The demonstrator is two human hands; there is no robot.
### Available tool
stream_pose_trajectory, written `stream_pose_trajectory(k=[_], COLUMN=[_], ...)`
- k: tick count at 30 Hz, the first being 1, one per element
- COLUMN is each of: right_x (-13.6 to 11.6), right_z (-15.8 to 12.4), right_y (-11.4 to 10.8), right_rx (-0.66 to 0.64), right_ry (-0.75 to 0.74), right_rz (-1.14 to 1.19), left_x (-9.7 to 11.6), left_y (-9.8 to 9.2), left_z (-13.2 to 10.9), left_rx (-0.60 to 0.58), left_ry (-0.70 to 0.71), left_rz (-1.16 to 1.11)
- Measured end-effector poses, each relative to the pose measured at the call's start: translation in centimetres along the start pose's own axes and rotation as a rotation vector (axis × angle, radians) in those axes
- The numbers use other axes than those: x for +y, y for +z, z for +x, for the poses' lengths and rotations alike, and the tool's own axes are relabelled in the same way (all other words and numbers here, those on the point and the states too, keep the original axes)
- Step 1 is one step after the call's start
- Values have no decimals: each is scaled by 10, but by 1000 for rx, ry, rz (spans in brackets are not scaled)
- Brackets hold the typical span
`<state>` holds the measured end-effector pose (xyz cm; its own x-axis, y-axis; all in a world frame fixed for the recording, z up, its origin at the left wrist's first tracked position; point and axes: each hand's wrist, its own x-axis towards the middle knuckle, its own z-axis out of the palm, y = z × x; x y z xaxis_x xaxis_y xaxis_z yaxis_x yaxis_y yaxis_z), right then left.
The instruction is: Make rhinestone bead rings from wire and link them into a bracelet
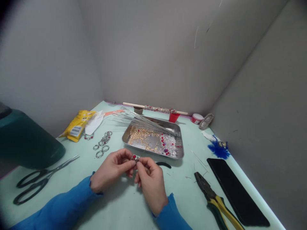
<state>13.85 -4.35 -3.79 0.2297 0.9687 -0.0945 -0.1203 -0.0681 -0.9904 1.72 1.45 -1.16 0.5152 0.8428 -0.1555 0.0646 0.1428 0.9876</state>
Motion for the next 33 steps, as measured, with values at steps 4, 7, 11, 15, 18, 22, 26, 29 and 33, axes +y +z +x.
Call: stream_pose_trajectory(k=[4, 7, 11, 15, 18, 22, 26, 29, 33], right_x=[3, 3, 2, 1, 0, 1, 2, 3, 3], right_z=[1, 2, 3, 2, 2, 2, 2, 3, 4], right_y=[-1, -2, -2, -1, -1, -3, -4, -3, -2], right_rx=[-3, 1, -12, -3, 21, 17, -1, 4, -18], right_ry=[12, 18, 12, 15, 25, 28, 55, 93, 134], right_rz=[-33, -45, -33, -50, -50, -11, 74, 158, 223], left_x=[-5, -7, -8, -10, -11, -8, -5, -5, -5], left_y=[1, 2, 4, 4, 4, 5, 5, 4, 2], left_z=[-1, -1, -1, 0, -1, -2, -2, -2, 0], left_rx=[1, 24, 58, 63, 49, 28, -2, -32, -23], left_ry=[56, 85, 113, 119, 149, 193, 220, 224, 217], left_rz=[91, 132, 152, 158, 171, 154, 143, 130, 148])
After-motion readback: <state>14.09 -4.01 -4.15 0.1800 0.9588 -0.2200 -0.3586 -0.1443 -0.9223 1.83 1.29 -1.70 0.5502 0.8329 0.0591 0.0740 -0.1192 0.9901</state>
